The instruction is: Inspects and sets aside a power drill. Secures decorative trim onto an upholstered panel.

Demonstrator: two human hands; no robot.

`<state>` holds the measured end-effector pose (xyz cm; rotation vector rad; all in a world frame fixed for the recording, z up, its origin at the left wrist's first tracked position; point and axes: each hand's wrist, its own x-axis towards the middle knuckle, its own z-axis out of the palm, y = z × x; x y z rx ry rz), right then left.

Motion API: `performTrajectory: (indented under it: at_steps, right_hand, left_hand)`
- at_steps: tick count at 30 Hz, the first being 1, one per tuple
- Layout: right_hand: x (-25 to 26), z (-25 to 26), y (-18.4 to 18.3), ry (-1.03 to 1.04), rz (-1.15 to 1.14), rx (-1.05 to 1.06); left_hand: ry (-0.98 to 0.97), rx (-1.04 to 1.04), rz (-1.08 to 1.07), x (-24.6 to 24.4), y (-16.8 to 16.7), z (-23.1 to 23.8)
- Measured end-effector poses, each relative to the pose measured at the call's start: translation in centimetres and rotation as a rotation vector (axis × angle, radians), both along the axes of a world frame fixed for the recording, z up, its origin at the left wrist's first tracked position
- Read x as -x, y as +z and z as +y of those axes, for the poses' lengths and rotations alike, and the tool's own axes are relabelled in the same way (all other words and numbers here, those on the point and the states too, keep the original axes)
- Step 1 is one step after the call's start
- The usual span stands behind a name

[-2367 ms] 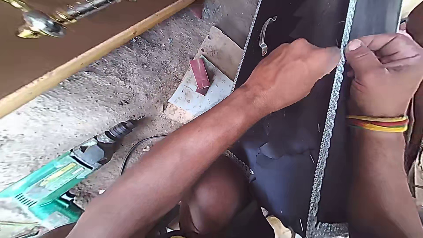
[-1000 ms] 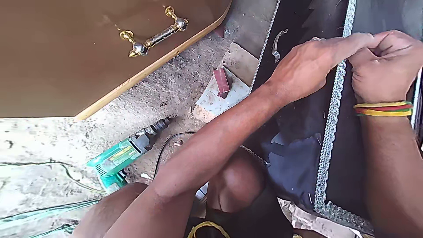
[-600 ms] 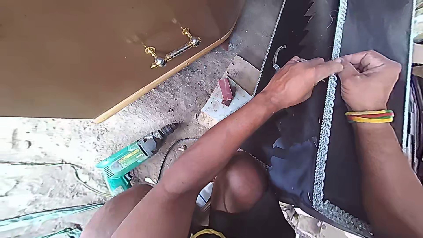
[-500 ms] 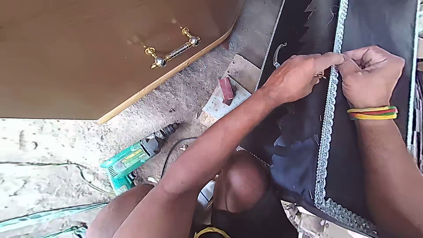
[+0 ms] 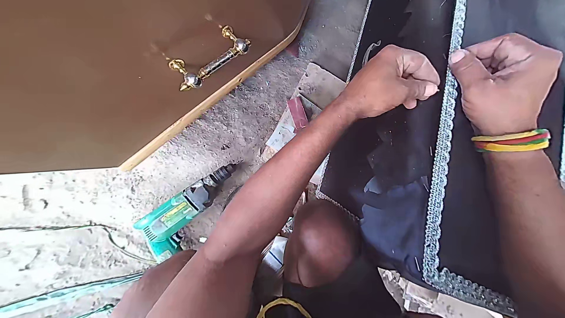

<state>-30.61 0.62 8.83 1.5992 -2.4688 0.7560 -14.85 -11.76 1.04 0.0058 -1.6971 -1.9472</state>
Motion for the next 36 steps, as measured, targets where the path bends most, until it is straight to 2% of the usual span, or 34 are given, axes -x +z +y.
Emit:
performTrajectory:
  at_steps: [3,9,16,23,25,29,32,36]
  right_hand:
    - [0.1,0.0,0.0,-0.011,0.01,-0.007]
    - [0.0,0.0,0.1,0.001,0.014,-0.019]
    - [0.3,0.0,0.0,0.022,-0.014,-0.016]
    - [0.3,0.0,0.0,0.026,-0.006,-0.012]
    - [0.1,0.0,0.1,0.008,0.003,-0.021]
    - [-0.3,0.0,0.1,-0.013,0.044,-0.03]
    - [-0.7,0.0,0.3,-0.024,0.057,-0.044]
    - [-0.7,0.0,0.3,-0.046,0.073,-0.066]
  left_hand:
    - [0.047,-0.042,0.064,0.4,0.0,0.4]
    - [0.061,-0.028,-0.025,0.0,0.3,0.3]
    - [0.148,0.152,-0.119,0.0,0.8,0.4]
    - [0.371,0.326,-0.065,0.6,0.7,1.9]
    - [0.452,0.444,-0.07,0.5,0.9,2.3]
    - [0.647,0.709,0.086,1.1,0.2,3.1]
    - [0.718,0.781,0.221,1.3,-0.5,3.4]
    - [0.754,0.85,0.247,1.4,-0.7,3.5]
